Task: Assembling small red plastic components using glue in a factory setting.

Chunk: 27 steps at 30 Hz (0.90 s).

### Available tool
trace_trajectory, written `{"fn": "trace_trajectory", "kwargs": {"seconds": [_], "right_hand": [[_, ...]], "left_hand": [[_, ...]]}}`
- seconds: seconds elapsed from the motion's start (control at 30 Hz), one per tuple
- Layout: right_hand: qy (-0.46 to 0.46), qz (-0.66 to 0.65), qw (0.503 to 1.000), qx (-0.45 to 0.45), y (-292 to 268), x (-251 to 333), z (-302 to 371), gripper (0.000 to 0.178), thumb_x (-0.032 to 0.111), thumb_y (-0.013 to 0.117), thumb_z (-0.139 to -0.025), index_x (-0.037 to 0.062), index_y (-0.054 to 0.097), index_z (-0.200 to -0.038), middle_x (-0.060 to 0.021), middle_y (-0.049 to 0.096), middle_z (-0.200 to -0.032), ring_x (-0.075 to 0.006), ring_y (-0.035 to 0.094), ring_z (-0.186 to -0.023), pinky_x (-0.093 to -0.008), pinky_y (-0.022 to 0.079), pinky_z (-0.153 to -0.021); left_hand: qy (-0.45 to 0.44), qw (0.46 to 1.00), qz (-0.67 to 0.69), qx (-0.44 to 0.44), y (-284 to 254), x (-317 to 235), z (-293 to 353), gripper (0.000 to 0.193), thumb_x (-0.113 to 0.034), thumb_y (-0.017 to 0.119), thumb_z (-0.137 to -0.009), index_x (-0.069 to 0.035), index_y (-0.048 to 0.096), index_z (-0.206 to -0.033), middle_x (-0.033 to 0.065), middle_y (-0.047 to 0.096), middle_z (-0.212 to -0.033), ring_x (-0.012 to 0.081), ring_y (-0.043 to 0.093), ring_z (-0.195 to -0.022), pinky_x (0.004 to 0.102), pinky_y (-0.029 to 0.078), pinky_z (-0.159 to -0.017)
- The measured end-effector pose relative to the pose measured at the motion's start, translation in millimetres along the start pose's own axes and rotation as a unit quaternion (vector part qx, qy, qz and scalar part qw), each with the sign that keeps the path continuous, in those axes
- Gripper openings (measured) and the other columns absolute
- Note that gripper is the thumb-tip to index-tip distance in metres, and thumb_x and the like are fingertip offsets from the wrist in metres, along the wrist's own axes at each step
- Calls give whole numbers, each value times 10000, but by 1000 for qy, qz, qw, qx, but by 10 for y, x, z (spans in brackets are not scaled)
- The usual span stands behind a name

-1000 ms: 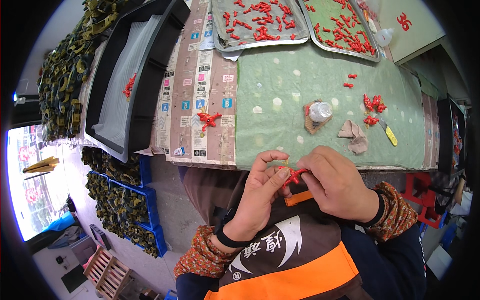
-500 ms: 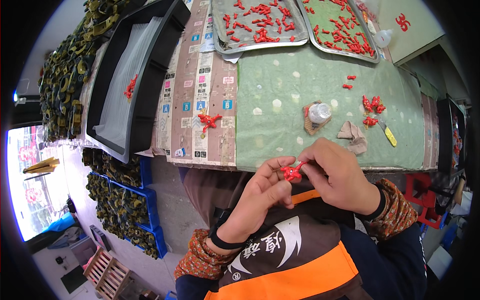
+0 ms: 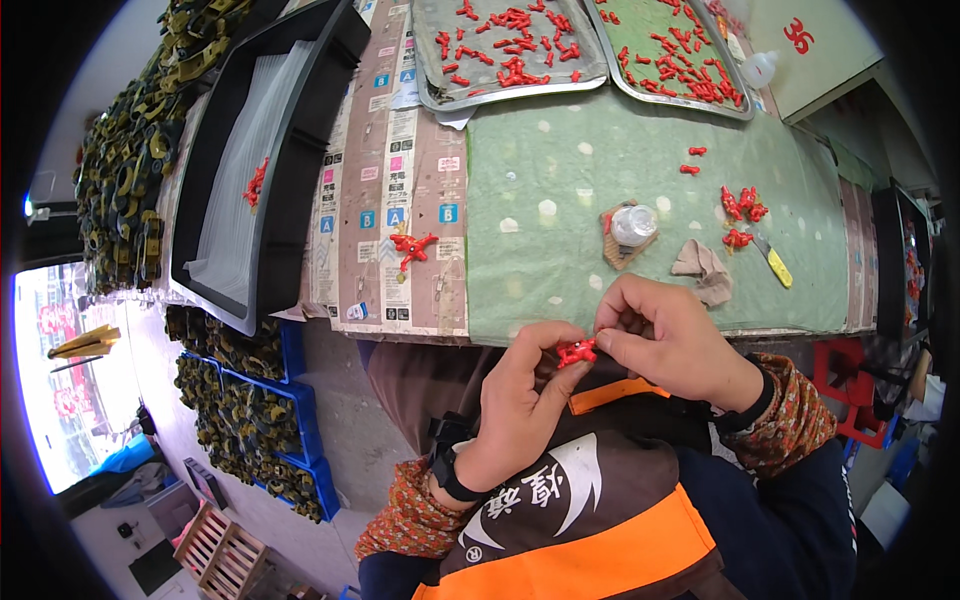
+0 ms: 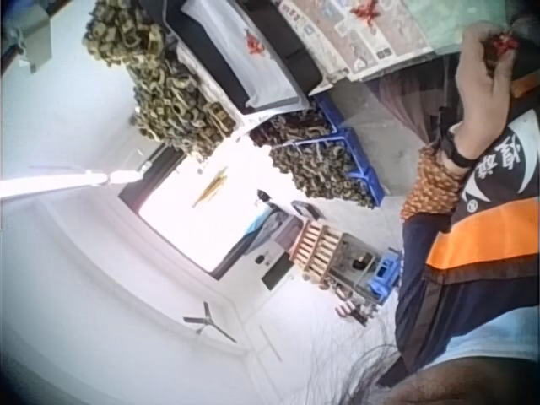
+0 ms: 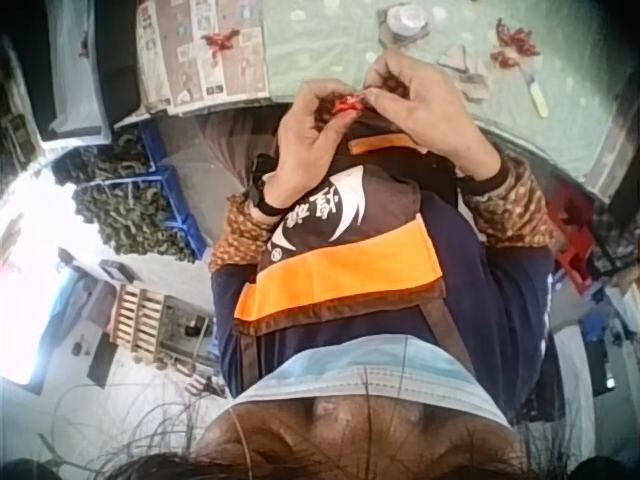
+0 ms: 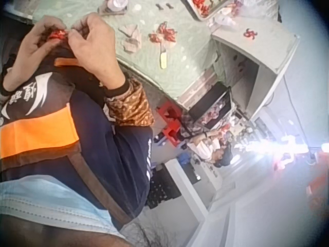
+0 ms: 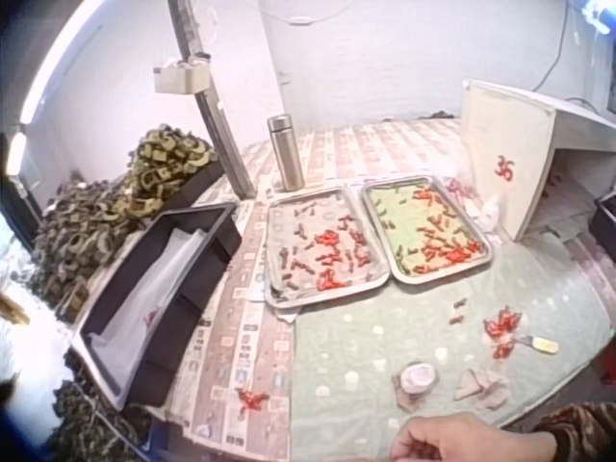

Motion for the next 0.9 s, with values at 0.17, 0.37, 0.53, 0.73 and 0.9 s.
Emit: {"fn": "trace_trajectory", "kwargs": {"seconds": [0.17,0.37,0.53,0.73,0.9], "right_hand": [[50,-16,998,24,21,14,-10,104,90,638,-964,8,583,-997,5,613,-850,-33,584,-740,-204,500,-589],[19,-70,997,2,68,88,12,141,45,671,-908,-9,588,-1008,-2,609,-826,-60,558,-739,-246,483,-647],[-58,36,998,0,65,175,45,158,15,661,-898,6,585,-1037,-63,618,-843,-128,612,-753,-278,501,-665],[-175,158,972,-13,80,239,54,182,-1,662,-858,18,589,-1023,-131,608,-867,-287,643,-757,-362,511,-669],[-221,202,954,-3,91,253,46,174,5,673,-843,23,599,-999,-136,603,-867,-338,628,-769,-396,509,-671]], "left_hand": [[81,995,-33,-49,-46,-53,-21,229,-8,688,-947,-29,614,-1162,57,619,-1074,116,640,-918,257,545,-763],[-83,979,187,-14,-34,78,0,210,-89,643,-1007,-30,582,-1199,43,631,-1063,106,639,-918,273,586,-788],[-157,954,255,-3,-30,134,20,201,-163,623,-1031,-43,572,-1184,52,665,-1032,106,654,-866,286,599,-776],[-199,921,333,30,-32,154,53,223,-234,600,-1045,-48,576,-1165,66,681,-1023,153,686,-836,315,610,-752],[-210,900,379,53,-41,135,69,245,-282,573,-1059,-66,584,-1176,64,681,-1032,151,686,-848,312,607,-744]]}}
Point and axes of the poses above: each hand's wrist, its own z-axis away from the middle knuckle, its own y-axis out of the palm, x = y × z, the point moved 5 cm from there along -z, towards the middle knuckle
